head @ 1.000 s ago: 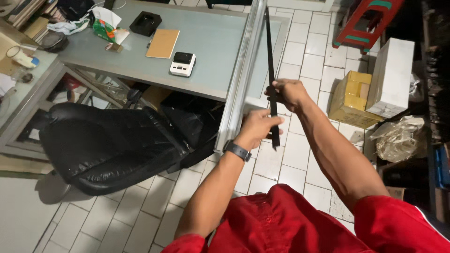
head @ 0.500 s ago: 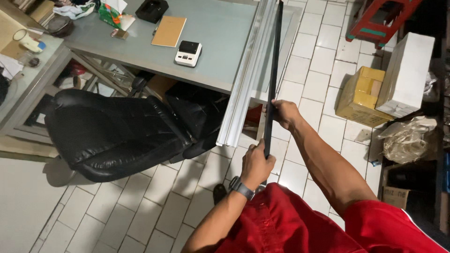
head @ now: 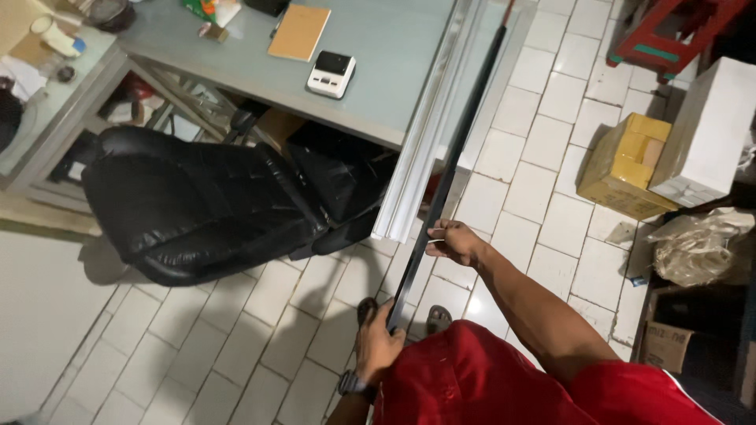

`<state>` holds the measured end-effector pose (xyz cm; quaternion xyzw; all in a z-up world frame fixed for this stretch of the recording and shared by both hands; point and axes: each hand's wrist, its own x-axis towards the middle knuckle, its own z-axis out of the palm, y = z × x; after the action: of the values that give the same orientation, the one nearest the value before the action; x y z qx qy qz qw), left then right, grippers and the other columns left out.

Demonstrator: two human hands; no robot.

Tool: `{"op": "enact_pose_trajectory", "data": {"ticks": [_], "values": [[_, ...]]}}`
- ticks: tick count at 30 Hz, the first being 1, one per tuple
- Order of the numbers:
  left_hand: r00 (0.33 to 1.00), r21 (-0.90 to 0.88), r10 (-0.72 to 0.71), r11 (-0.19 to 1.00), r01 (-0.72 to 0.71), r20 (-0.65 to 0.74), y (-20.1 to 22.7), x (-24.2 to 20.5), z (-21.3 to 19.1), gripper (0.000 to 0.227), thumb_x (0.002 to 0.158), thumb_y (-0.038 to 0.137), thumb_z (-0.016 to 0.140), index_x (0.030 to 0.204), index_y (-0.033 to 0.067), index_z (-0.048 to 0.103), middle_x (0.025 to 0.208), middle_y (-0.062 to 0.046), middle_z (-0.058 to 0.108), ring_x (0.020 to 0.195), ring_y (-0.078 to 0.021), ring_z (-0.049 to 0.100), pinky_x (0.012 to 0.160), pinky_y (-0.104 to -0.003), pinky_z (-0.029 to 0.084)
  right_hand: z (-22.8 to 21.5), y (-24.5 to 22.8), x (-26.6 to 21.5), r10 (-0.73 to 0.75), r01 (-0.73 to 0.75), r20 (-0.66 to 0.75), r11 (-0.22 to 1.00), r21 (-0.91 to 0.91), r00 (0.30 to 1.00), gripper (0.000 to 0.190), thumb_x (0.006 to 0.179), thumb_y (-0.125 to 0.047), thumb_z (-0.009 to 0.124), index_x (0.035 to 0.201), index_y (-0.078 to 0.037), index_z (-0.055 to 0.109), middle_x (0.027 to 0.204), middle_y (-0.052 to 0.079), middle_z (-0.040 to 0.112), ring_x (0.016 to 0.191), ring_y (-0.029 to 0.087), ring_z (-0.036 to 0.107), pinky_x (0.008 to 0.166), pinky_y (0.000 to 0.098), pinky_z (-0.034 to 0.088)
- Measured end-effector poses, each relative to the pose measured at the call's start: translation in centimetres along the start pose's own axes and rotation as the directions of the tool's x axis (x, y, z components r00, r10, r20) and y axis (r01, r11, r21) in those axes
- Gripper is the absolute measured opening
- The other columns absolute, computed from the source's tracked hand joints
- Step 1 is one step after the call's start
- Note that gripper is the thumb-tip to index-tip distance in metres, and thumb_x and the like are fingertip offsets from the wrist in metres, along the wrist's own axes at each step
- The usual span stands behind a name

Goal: The person repeatedly picks up long metal profiles from a desk and places them into a vertical storage rack. The person handles the profiles one at a time, moving between the desk and the rack multiple times to organize the materials.

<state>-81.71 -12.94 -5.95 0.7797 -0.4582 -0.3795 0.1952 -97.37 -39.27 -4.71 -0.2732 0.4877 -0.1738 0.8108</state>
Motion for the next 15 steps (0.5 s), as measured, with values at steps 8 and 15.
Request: {"op": "enact_pose_trajectory", "data": {"ticks": [8, 15], "values": [[0.995, -0.454, 0.079, 0.89, -0.046, 0.055, 1.4, 0.8, -0.5, 0.057, 0.088, 0.02, 0.068, 0.143, 0.0087, 0.058, 0.141, -0.01, 0.068, 0.103, -0.018, 0.07, 0.087, -0.027, 0.056, -0.5, 1.2, -0.9, -0.235, 0.231, 0.034, 0.97, 0.081, 0.972, 0.025, 0.096, -0.01, 0.07, 0.081, -0.01, 0.051, 0.068, 0.01, 0.058, 0.062, 0.025, 0.064, 0.068, 0.0472, 0.062], [0.996, -0.792, 0.004, 0.606, 0.072, 0.093, 10.8, 5.2, -2.7, 0.032, 0.096, 0.02, 0.076, 0.12, -0.0009, 0.074, 0.082, -0.014, 0.062, 0.039, -0.0145, 0.056, 0.029, -0.026, 0.046, 1.6, -2.5, -6.4, -0.361, 0.338, -0.156, 0.928, -0.157, 0.919, 0.024, 0.087, -0.012, 0.082, 0.092, 0.001, 0.063, 0.076, 0.009, 0.061, 0.068, 0.022, 0.07, 0.067, 0.0344, 0.067]]}}
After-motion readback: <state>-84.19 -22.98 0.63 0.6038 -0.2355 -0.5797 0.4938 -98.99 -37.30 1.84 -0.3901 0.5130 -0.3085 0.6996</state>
